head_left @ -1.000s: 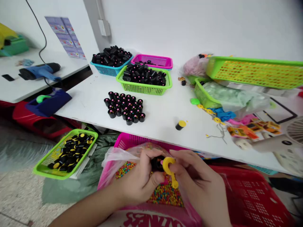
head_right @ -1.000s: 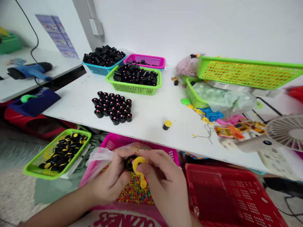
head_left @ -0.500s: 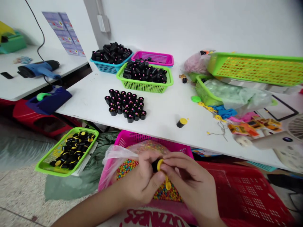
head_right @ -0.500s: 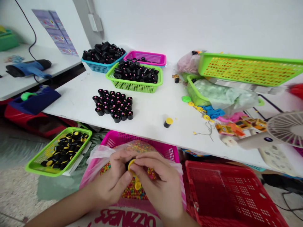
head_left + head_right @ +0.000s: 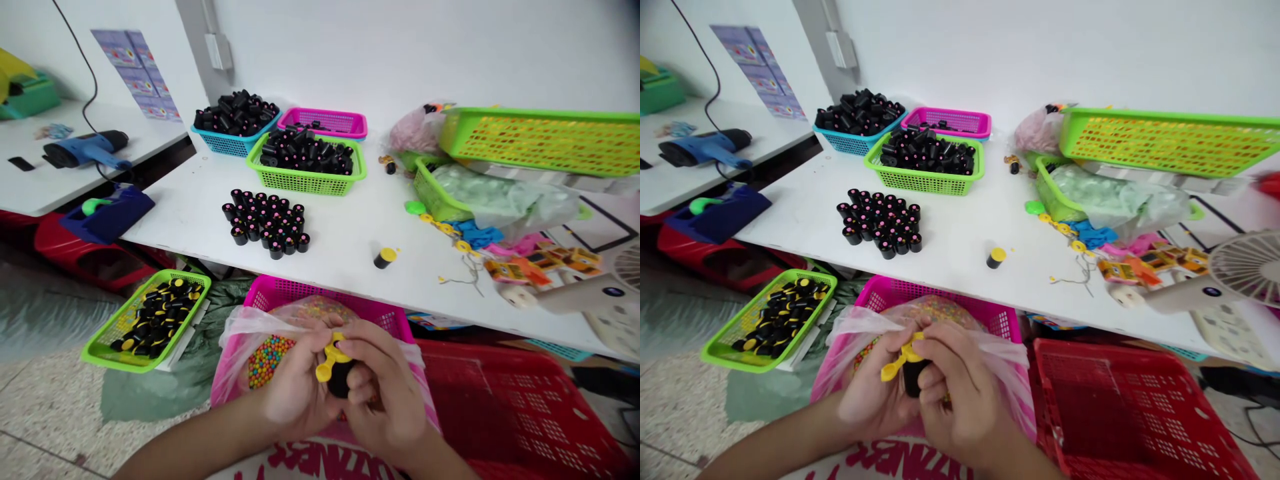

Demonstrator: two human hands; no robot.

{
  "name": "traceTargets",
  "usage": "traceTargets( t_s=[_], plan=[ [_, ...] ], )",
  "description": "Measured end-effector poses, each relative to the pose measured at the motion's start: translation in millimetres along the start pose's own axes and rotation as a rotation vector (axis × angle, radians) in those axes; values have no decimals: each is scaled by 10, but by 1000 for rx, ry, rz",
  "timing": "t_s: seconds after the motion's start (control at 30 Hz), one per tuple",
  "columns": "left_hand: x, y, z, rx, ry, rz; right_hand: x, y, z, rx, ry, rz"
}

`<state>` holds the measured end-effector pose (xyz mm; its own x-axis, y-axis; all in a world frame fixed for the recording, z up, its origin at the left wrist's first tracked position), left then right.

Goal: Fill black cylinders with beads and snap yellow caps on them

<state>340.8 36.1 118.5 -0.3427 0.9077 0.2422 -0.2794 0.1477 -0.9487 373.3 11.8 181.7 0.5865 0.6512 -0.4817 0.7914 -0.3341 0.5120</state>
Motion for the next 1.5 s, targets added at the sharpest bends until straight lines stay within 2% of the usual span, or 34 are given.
traceTargets(
  t_s=[0.1,0.17,0.27,0.37,0.4,0.47,0.53,0.57,0.67,0.73,0.8,0.87,0.9,0.93,1.03,1.1,1.17,1.27,1.33,1.37,1.43,1.5],
  plan=[
    [-46,-40,-16,-26,28,44,-21,11,8,1,-9,1],
    [-12,-17,8,-17,-7,-31,73,26,8,-17,-108,-99],
    [170,-17,114,10,-176,-468,207,101,0,38,-237,-354],
    [279,-202,240,-70,-358,-1060,289,202,-9,169,-266,-526],
    [306,-262,272,-91,-418,-1226,370,175,22,197,-336,-601],
    [392,-343,299,-59,-531,-1523,569,-22,158,202,-579,-804],
    [485,-361,253,37,-558,-1772,675,-265,319,168,-792,-974],
    [514,-356,208,67,-531,-1860,701,-340,380,164,-850,-1016],
    [510,-348,41,9,-415,-1989,806,-350,494,222,-908,-999],
    [512,-349,-79,-66,-400,-2007,918,-260,501,178,-892,-920],
    [646,-287,-240,-17,-431,-1960,1152,27,431,105,-815,-657],
    [904,-151,-433,163,-491,-1887,1508,595,306,98,-721,-155],
    [1039,-60,-537,273,-508,-1857,1683,978,239,115,-692,222],
    [1146,25,-648,362,-510,-1841,1886,1281,191,148,-701,381],
    [1293,166,-990,477,-480,-1835,2501,1936,38,149,-749,617],
    [1295,145,-1139,482,-493,-1841,2845,2139,-29,73,-800,689],
    [1259,82,-1161,488,-526,-1849,3078,2195,-49,-13,-844,734],
    [1161,-45,-927,454,-615,-1907,3210,2183,-35,-95,-861,799],
    [1171,-114,-584,475,-784,-1990,3189,2210,-22,-105,-847,853],
    [1239,-115,-362,550,-906,-2018,3154,2246,-16,-97,-841,883],
    [1477,7,105,813,-1121,-1989,3044,2351,4,-58,-840,949],
    [1749,265,442,1070,-1176,-1893,2892,2484,44,20,-860,1027]
  ],
)
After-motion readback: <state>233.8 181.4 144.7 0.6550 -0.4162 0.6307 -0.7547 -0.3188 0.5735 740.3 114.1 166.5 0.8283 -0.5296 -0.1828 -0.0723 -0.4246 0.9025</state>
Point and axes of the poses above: each hand's wrist, its own z-axis away from the middle knuckle, its own y-axis out of the back of the hand, x = y × z, the point moved 10 cm from there along -z, towards the middle knuckle, and after that the axes turned 8 degrees about y, right-handed, at the moved point
